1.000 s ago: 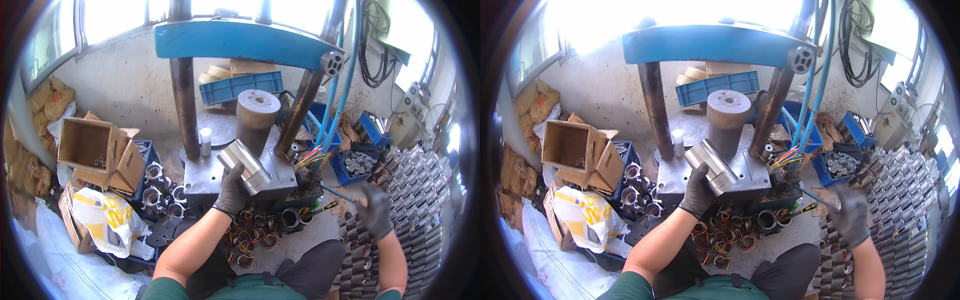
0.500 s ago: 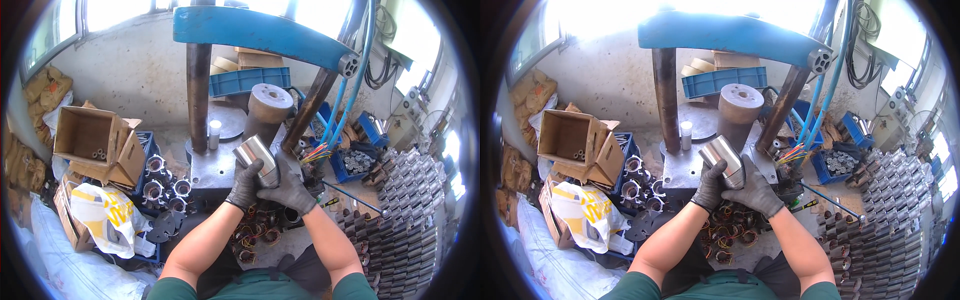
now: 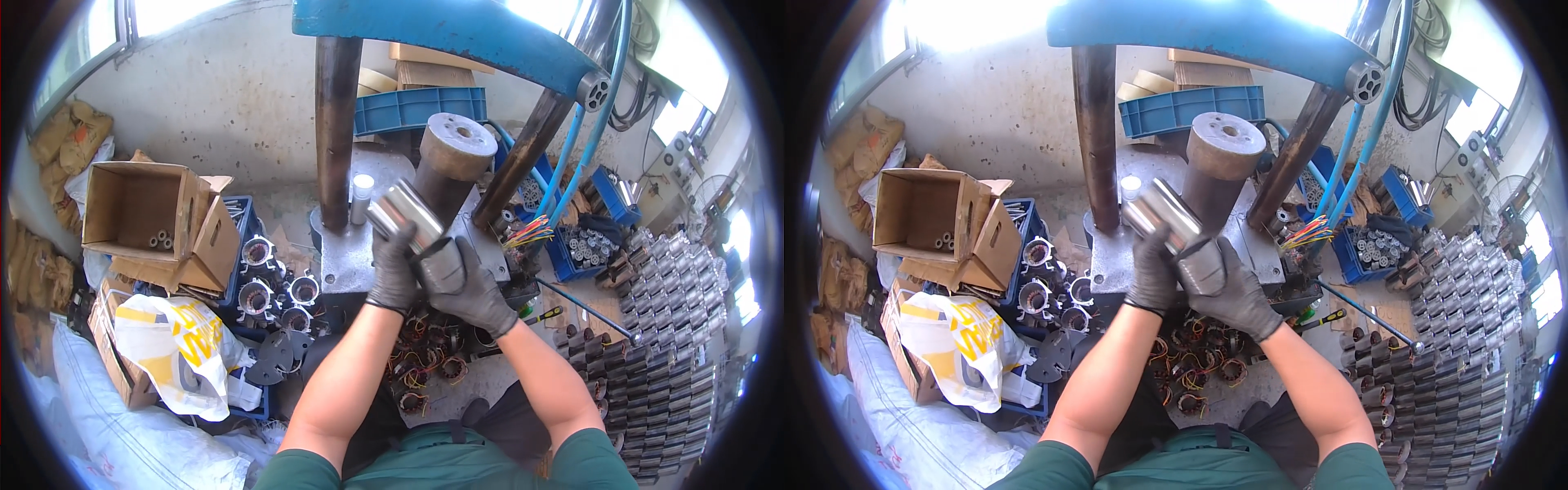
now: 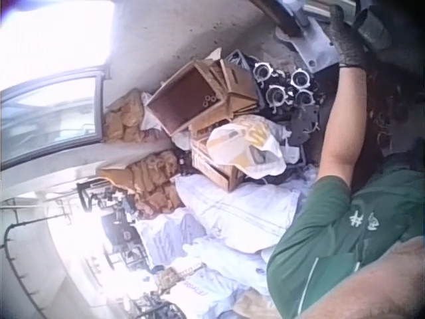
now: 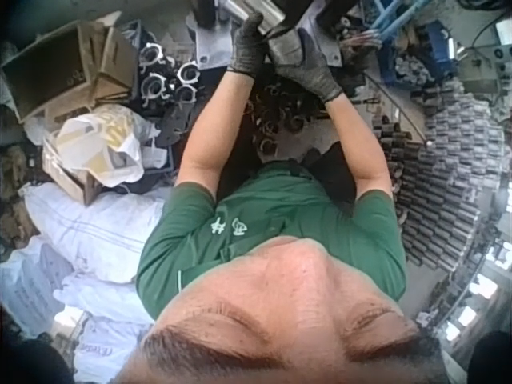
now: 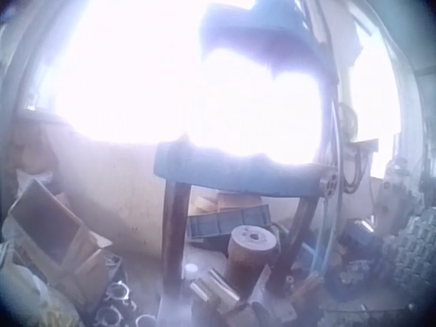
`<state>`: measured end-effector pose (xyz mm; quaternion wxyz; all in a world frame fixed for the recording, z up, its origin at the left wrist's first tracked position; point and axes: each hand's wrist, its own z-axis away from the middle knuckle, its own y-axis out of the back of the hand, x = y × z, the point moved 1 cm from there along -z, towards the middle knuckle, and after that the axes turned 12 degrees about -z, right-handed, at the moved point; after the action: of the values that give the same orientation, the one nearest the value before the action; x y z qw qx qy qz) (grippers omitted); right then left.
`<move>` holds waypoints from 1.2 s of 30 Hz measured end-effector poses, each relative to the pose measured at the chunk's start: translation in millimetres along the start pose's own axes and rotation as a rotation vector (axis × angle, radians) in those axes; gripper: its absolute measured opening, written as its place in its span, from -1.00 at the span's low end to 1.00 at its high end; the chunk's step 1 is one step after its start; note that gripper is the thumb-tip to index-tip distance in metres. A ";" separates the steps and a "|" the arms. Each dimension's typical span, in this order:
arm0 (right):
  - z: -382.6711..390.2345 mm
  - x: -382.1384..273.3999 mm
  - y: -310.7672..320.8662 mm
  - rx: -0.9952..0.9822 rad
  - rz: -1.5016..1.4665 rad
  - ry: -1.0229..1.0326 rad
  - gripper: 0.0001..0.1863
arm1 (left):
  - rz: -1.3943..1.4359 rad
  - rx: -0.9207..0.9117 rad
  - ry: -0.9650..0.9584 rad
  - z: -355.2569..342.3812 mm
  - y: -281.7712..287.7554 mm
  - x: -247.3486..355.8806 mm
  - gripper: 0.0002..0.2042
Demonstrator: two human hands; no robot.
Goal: Operating a hydraulic press to assemble metal components and inspecting motor stators.
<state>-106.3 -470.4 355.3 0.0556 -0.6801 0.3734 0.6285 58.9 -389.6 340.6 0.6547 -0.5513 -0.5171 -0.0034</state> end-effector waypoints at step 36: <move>64.3 29.6 105.9 0.066 -0.439 -0.421 -0.53 | -1.269 -0.696 -0.533 30.8 -32.3 -47.2 0.02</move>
<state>-221.8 -524.1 357.4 0.2884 -0.5972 0.2179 0.7161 -2.4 -406.7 327.3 0.1695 -0.3055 -0.8436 -0.4078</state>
